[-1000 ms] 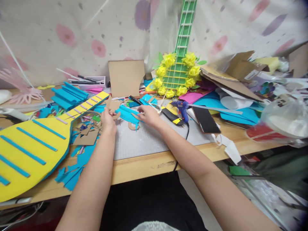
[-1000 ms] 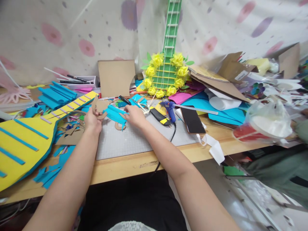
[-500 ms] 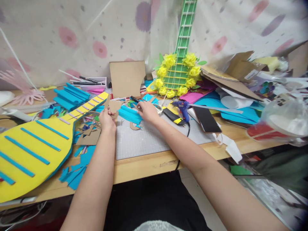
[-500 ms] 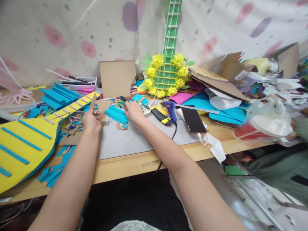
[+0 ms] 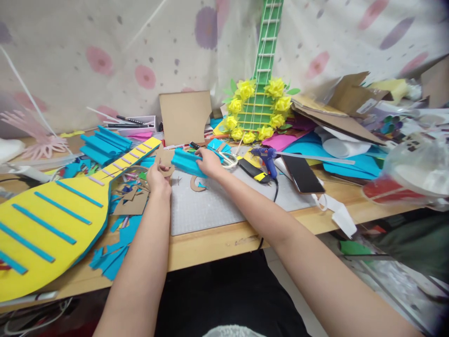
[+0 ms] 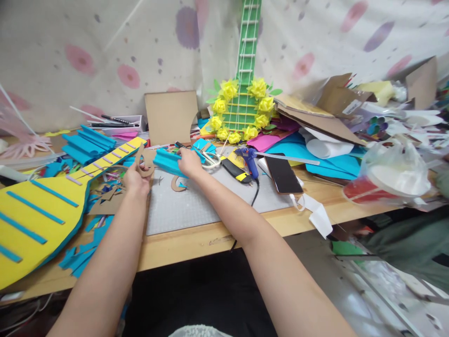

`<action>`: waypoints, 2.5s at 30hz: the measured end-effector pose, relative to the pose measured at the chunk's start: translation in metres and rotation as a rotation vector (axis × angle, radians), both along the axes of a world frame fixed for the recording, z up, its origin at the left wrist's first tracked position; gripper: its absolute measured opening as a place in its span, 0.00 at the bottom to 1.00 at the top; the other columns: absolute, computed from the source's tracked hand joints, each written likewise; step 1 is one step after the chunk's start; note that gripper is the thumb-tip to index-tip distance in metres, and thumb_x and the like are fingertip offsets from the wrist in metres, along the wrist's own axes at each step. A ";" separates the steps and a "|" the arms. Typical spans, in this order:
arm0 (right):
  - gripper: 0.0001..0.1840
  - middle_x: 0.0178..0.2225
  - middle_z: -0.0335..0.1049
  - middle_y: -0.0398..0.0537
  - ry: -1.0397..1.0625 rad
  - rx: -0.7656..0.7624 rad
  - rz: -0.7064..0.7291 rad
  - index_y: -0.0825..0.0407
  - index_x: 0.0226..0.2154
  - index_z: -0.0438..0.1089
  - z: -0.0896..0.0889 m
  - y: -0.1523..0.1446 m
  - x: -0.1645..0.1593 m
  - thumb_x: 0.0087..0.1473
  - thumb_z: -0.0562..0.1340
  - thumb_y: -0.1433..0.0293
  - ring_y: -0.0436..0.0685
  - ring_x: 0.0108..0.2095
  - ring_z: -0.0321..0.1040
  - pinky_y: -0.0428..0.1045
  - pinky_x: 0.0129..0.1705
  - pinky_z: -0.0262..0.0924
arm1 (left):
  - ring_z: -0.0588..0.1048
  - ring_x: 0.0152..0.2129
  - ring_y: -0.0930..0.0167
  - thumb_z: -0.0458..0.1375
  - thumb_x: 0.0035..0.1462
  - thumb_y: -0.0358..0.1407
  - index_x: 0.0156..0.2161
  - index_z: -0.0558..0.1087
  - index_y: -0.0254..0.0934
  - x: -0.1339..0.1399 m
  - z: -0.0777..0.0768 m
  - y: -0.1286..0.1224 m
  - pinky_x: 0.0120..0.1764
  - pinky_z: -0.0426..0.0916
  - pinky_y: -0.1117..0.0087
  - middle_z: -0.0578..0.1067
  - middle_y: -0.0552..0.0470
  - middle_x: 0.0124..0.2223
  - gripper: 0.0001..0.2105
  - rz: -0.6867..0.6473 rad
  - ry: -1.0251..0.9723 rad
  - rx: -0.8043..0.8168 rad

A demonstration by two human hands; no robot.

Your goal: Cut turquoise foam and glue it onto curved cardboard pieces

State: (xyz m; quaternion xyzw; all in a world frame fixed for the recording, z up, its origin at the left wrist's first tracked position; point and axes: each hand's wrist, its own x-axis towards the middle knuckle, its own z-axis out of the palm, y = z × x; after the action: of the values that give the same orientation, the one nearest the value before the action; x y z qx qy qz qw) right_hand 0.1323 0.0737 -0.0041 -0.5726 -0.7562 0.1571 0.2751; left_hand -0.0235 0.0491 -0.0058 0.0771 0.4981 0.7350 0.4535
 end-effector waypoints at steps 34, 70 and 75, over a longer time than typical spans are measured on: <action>0.18 0.32 0.64 0.43 0.672 0.016 -0.066 0.50 0.35 0.60 -0.018 -0.038 0.026 0.37 0.61 0.74 0.55 0.38 0.64 0.56 0.47 0.59 | 0.77 0.37 0.68 0.58 0.50 0.25 0.36 0.68 0.35 0.072 -0.019 -0.027 0.47 0.69 0.62 0.78 0.52 0.31 0.08 -0.502 -0.039 0.210; 0.23 0.28 0.65 0.38 1.339 -0.494 0.101 0.50 0.31 0.62 -0.008 -0.034 0.045 0.29 0.70 0.65 0.48 0.27 0.62 0.46 0.30 0.59 | 0.78 0.26 0.68 0.67 0.41 0.35 0.32 0.74 0.32 0.050 0.000 -0.033 0.34 0.73 0.68 0.78 0.49 0.28 0.12 -0.647 0.201 0.129; 0.23 0.27 0.65 0.38 1.420 -0.511 0.071 0.50 0.30 0.63 -0.010 -0.032 0.043 0.30 0.71 0.65 0.48 0.27 0.62 0.46 0.30 0.61 | 0.77 0.24 0.70 0.68 0.39 0.37 0.32 0.74 0.32 0.049 -0.003 -0.031 0.29 0.71 0.71 0.77 0.50 0.27 0.14 -0.598 0.281 0.153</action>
State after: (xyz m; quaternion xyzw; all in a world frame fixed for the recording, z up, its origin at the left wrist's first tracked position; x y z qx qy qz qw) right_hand 0.1748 0.0414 -0.0144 -0.3550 -0.3555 0.6674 0.5497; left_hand 0.0257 0.0179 -0.0085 0.3542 0.4547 0.5868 0.5688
